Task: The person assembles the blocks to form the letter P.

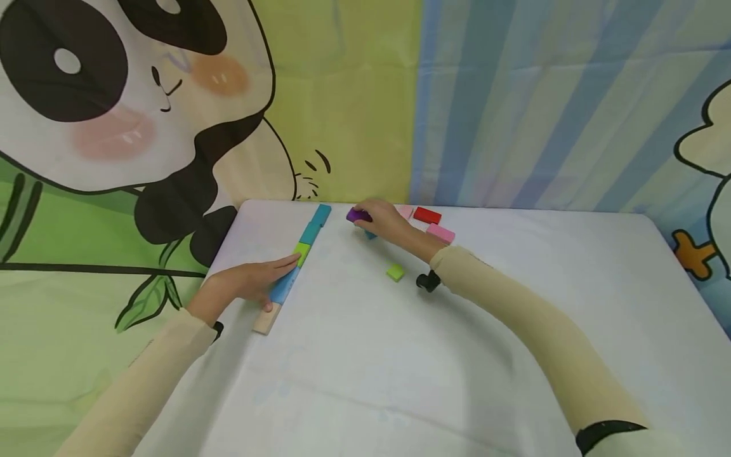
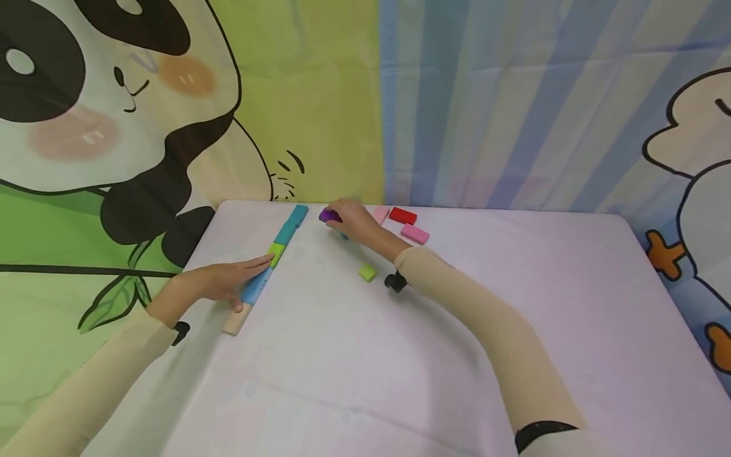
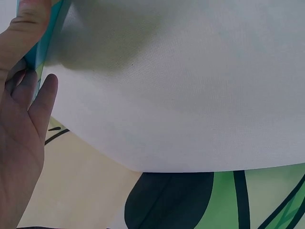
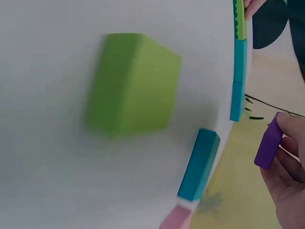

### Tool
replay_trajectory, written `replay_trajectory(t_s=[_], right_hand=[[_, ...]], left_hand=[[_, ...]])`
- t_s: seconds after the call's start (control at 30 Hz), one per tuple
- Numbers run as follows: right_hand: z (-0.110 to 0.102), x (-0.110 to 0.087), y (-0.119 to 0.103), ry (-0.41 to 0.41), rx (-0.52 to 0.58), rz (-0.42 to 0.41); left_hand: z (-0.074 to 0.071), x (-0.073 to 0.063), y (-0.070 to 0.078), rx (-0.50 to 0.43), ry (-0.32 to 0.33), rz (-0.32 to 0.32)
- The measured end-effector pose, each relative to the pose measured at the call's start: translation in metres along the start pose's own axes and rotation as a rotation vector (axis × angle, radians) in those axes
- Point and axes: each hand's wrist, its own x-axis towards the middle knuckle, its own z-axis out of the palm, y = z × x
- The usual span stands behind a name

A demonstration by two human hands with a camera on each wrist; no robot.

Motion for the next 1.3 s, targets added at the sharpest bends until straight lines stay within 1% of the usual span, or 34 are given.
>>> replay_trajectory(t_s=[0.1, 0.17, 0.27, 0.37, 0.47, 0.57, 0.7, 0.87, 0.93, 1.0, 1.1, 1.17, 1.27, 1.3], right_hand=[[0.016, 0.026, -0.002, -0.009, 0.001, 0.071], [0.027, 0.038, 0.001, -0.003, 0.005, 0.116], [0.040, 0.048, 0.005, 0.011, 0.026, 0.177], [0.049, 0.053, 0.009, 0.030, 0.039, 0.203], [0.053, 0.054, 0.008, 0.032, 0.052, 0.206], [0.053, 0.055, 0.005, 0.022, 0.049, 0.186], [0.054, 0.056, 0.001, 0.006, 0.032, 0.164], [0.058, 0.057, 0.000, -0.012, 0.012, 0.131], [0.056, 0.055, 0.000, -0.026, -0.003, 0.121], [0.049, 0.052, 0.001, -0.050, -0.027, 0.117], [0.028, 0.039, 0.008, -0.087, -0.048, 0.106], [0.010, 0.026, 0.021, -0.102, -0.047, 0.094], [-0.012, 0.000, 0.052, -0.070, -0.064, 0.069], [-0.017, -0.008, 0.064, -0.052, -0.083, 0.076]], left_hand=[[0.000, 0.002, 0.004, 0.011, 0.005, 0.013], [0.000, 0.005, 0.006, 0.021, 0.007, 0.022], [0.001, 0.008, 0.010, 0.031, 0.005, 0.025], [0.002, 0.011, 0.014, 0.034, -0.004, 0.022], [0.001, 0.011, 0.015, 0.042, -0.007, 0.014], [-0.001, 0.010, 0.015, 0.047, -0.009, 0.001], [-0.003, 0.008, 0.015, 0.041, -0.005, 0.005], [-0.003, 0.007, 0.015, 0.029, -0.014, -0.008], [-0.002, 0.007, 0.015, 0.025, -0.018, -0.014], [0.000, 0.008, 0.013, 0.032, -0.012, -0.006], [0.001, 0.008, 0.009, 0.030, -0.003, 0.001], [0.002, 0.006, 0.005, 0.033, 0.003, 0.006], [0.002, 0.002, 0.000, 0.026, 0.009, -0.001], [0.002, 0.001, -0.002, 0.025, 0.012, -0.005]])
